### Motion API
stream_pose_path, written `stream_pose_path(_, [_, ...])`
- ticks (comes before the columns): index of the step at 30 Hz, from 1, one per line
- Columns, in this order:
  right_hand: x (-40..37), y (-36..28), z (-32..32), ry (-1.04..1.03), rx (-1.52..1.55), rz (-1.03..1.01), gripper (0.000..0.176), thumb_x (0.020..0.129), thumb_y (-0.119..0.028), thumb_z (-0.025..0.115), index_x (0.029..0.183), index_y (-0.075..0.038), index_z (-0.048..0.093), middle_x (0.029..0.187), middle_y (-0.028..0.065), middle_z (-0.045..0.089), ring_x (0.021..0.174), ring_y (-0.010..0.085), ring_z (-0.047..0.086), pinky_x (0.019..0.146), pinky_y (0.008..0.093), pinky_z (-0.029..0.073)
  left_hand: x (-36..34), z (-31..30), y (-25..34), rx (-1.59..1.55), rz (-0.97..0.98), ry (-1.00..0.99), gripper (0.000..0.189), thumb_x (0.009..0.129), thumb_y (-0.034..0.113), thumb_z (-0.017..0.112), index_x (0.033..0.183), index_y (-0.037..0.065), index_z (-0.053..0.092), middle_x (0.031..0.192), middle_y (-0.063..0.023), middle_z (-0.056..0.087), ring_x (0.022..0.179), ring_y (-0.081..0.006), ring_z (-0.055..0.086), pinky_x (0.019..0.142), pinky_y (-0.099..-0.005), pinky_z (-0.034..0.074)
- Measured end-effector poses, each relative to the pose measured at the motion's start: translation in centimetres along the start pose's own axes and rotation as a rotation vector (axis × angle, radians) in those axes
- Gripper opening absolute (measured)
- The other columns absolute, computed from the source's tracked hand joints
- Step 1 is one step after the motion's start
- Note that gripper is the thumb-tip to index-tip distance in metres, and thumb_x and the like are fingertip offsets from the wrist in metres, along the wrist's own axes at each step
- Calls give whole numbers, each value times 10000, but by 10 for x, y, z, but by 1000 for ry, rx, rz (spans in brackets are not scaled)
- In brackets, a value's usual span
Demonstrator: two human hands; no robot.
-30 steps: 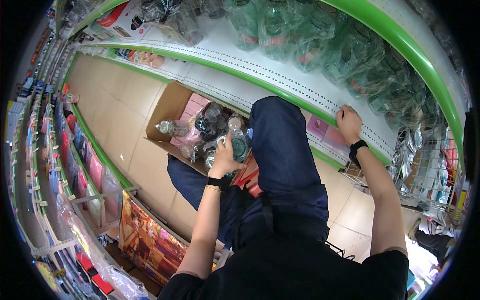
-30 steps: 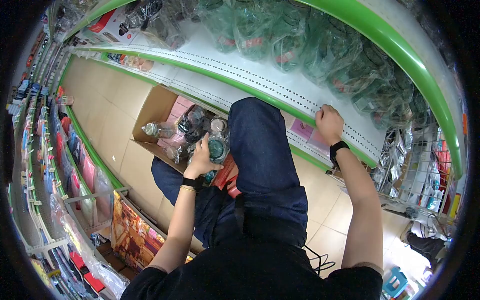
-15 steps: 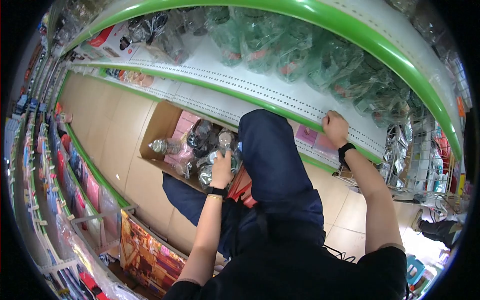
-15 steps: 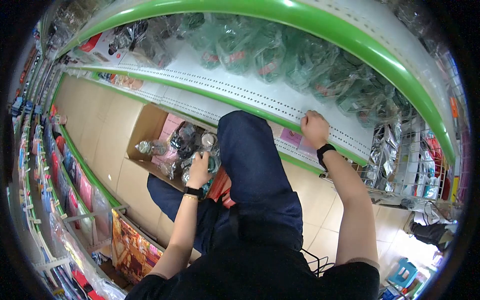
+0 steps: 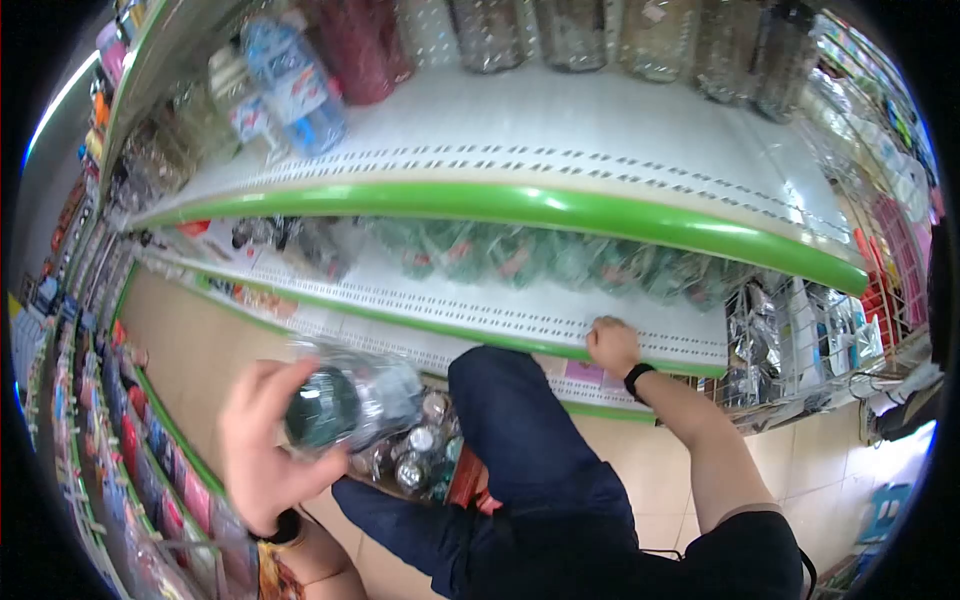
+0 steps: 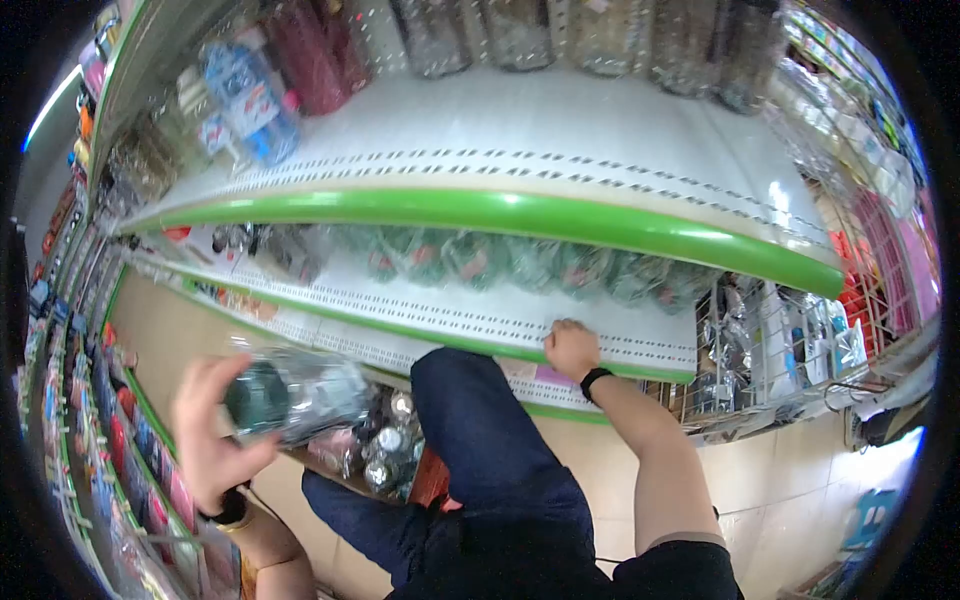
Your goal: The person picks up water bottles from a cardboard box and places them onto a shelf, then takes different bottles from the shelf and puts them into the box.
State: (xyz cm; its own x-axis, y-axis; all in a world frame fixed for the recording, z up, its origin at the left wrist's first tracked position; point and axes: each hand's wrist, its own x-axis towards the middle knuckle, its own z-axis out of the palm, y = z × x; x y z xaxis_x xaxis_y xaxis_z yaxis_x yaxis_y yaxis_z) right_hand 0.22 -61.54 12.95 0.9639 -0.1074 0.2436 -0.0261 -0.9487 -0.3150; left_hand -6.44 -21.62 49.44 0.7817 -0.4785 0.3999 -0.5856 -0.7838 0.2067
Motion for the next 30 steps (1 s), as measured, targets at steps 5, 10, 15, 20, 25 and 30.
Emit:
stream_pose_path(5, [-3,-1,0,53,-5,2,205,762,-223,516,764,-45,617,803,136,635,766,302,624,660,428,516,37,-55,37,-214,114,847,882,634,432,617,1301,-93,378,1121,-236,524,1008,-315,573,859,-408,474])
stream_pose_path(10, [-5,4,6,72,5,17,245,776,-257,505,775,-49,633,809,132,644,768,291,633,658,426,522,115,-53,115,-500,189,780,958,673,529,581,1337,-104,304,1197,-277,489,1031,-326,582,884,-382,486])
stream_pose_path(15, [-5,2,-4,7,64,17,293,802,-278,473,806,-36,637,831,138,649,790,292,631,704,424,522,201,-24,184,-241,729,702,572,720,139,589,1244,-52,462,1232,-155,523,1099,-203,536,915,-300,438])
stream_pose_path(20, [-6,2,-9,-49,83,45,305,819,-274,461,845,-23,631,856,150,650,817,298,630,721,429,521,274,30,265,-696,876,350,435,703,85,704,1097,7,538,975,-40,606,896,-106,562,817,-244,440])
stream_pose_path(25, [-5,0,-17,-99,110,42,304,830,-269,457,866,-17,625,880,157,650,839,301,629,746,430,517,347,76,324,-792,726,149,458,733,238,716,1084,-6,554,934,-96,630,822,-155,583,757,-287,475])
stream_pose_path(30, [-3,4,-3,-3,119,20,265,818,-251,484,816,-23,619,829,156,639,798,300,625,719,423,515,380,119,357,-707,763,312,473,717,324,717,1063,37,570,916,-140,658,801,-260,645,729,-353,500])
